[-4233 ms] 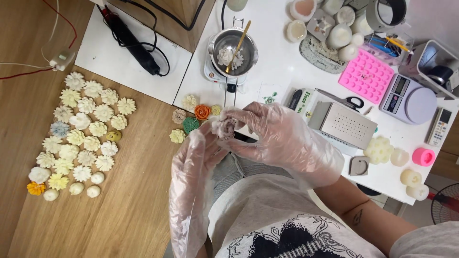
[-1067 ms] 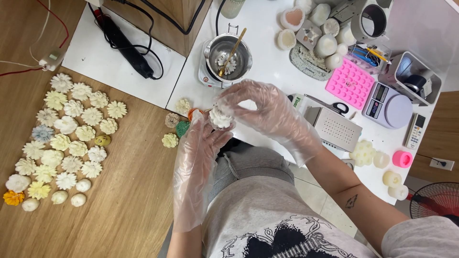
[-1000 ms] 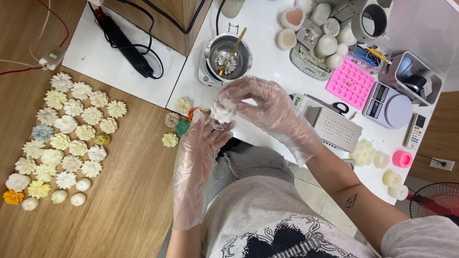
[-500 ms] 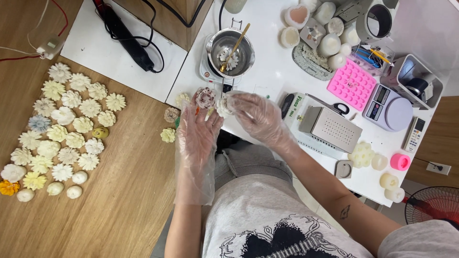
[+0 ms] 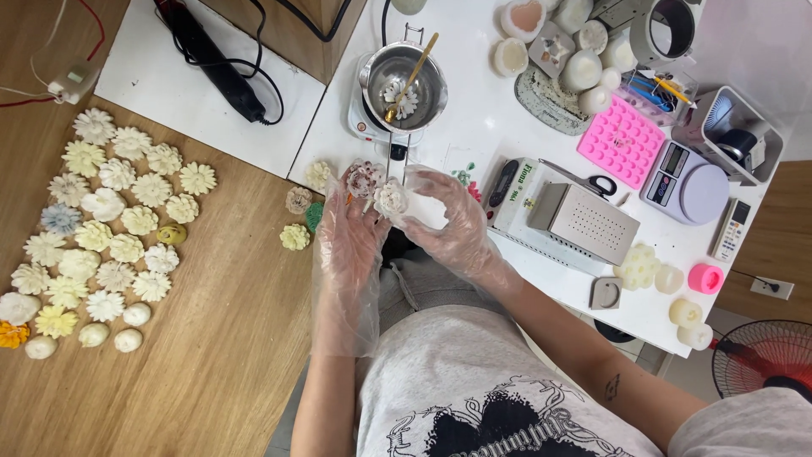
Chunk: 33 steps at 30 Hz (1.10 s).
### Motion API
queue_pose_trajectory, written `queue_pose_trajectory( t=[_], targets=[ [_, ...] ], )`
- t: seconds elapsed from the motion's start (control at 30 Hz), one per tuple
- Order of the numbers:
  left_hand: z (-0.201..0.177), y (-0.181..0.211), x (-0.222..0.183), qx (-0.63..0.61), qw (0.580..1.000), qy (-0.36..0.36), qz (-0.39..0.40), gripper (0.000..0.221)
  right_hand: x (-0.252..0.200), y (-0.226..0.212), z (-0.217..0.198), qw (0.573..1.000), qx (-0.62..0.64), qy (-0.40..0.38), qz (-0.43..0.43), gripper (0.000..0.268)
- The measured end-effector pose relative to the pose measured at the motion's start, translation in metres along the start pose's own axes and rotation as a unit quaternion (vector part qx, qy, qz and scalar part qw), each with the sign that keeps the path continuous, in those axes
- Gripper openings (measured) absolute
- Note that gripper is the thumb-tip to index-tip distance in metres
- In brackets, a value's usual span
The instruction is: Prepare wax components and pour melted wax into decorative flower molds.
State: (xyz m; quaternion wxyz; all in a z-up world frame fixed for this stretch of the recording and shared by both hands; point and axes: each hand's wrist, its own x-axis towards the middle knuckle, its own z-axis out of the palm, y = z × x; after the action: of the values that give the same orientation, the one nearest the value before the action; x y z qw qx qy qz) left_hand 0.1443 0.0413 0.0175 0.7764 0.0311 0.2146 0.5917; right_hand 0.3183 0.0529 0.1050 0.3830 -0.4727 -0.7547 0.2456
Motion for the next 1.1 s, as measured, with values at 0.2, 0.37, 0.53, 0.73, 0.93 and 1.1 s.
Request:
queue_pose_trajectory(
  t=[0.2,0.37,0.53,0.73,0.93,1.1],
  targets=[
    [-0.011,0.003,-0.001,0.033,0.997,0.066,-0.003,0.074,-0.020,0.021,0.003,0.996,0.043,0.032,0.068,0.035],
    [-0.030,0.008,-0.003,0.048,0.995,0.092,0.005,0.072,-0.027,0.028,-0.008,0.995,-0.079,-0.022,0.058,0.027],
    [-0.068,0.012,-0.017,0.031,0.994,0.097,0.036,0.078,-0.030,0.026,-0.012,0.995,-0.026,-0.060,0.078,0.025],
    [-0.070,0.043,-0.054,0.036,0.982,0.170,0.071,0.080,-0.022,0.021,-0.004,0.984,-0.067,-0.113,0.117,0.027],
    [-0.089,0.054,-0.065,0.016,0.977,0.179,0.115,0.069,0.035,-0.003,0.050,0.946,-0.142,-0.253,0.143,0.029],
    [-0.087,0.059,-0.070,-0.005,0.973,0.171,0.156,0.062,0.029,0.103,0.146,0.861,-0.293,-0.384,0.158,0.043]
  ],
)
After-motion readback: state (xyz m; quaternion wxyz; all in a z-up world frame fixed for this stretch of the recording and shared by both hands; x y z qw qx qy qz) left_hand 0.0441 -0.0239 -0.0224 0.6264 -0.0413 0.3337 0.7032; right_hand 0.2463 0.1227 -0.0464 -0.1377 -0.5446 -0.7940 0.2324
